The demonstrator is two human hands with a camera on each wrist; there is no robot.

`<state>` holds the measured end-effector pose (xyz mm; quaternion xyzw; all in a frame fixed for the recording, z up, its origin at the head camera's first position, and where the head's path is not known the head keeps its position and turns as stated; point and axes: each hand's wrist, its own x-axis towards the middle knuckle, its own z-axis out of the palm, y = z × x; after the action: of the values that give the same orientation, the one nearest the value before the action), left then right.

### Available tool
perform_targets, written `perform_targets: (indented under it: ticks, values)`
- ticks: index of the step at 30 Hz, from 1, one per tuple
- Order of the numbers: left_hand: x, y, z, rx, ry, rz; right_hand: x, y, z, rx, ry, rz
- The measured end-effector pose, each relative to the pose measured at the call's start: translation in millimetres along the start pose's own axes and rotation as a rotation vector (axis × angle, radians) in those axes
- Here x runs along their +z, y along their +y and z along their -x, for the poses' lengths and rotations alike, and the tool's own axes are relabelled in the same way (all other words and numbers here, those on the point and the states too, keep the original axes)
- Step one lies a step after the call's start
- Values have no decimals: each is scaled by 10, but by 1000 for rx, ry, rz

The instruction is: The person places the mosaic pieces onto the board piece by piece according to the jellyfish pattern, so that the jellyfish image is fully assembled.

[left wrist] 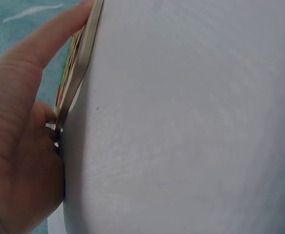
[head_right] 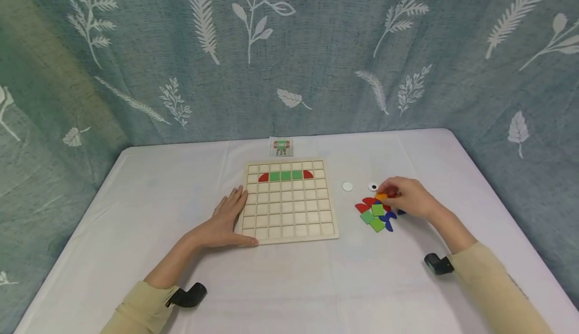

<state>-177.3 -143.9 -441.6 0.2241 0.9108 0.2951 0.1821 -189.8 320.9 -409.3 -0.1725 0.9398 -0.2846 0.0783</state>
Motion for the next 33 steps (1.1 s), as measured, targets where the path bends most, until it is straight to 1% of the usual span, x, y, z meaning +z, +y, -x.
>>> perform_targets:
  ticks: [3,4,7,10,13,16,20,24,28,30,33]
  values:
    - [-9,4,-1,4,0,-1,59,-32,-55,19,51,-13]
    - [-12,4,-1,6,0,-2,82,-58,-84,31,58,-31]
    - [-25,4,3,5,1,-3,180,-163,-217,21,65,-88]
    - [-39,7,11,0,1,0,311,-331,-406,-26,34,-156]
    - [-45,7,13,3,3,2,439,-513,-604,-103,-3,-193]
    - [-39,4,9,3,2,6,537,-666,-782,-163,-31,-203]
    - [-20,-6,2,1,-1,9,625,-763,-958,-195,-40,-190]
    - [-7,-3,0,1,-11,2,653,-804,-1031,-233,-35,-173]
    - [-8,11,6,0,-12,5,651,-814,-1051,-275,-37,-171]
    - [-11,14,11,-4,-10,8,649,-808,-1054,-284,-48,-169]
    - [-20,18,22,-9,-7,7,644,-799,-1051,-270,-70,-165]
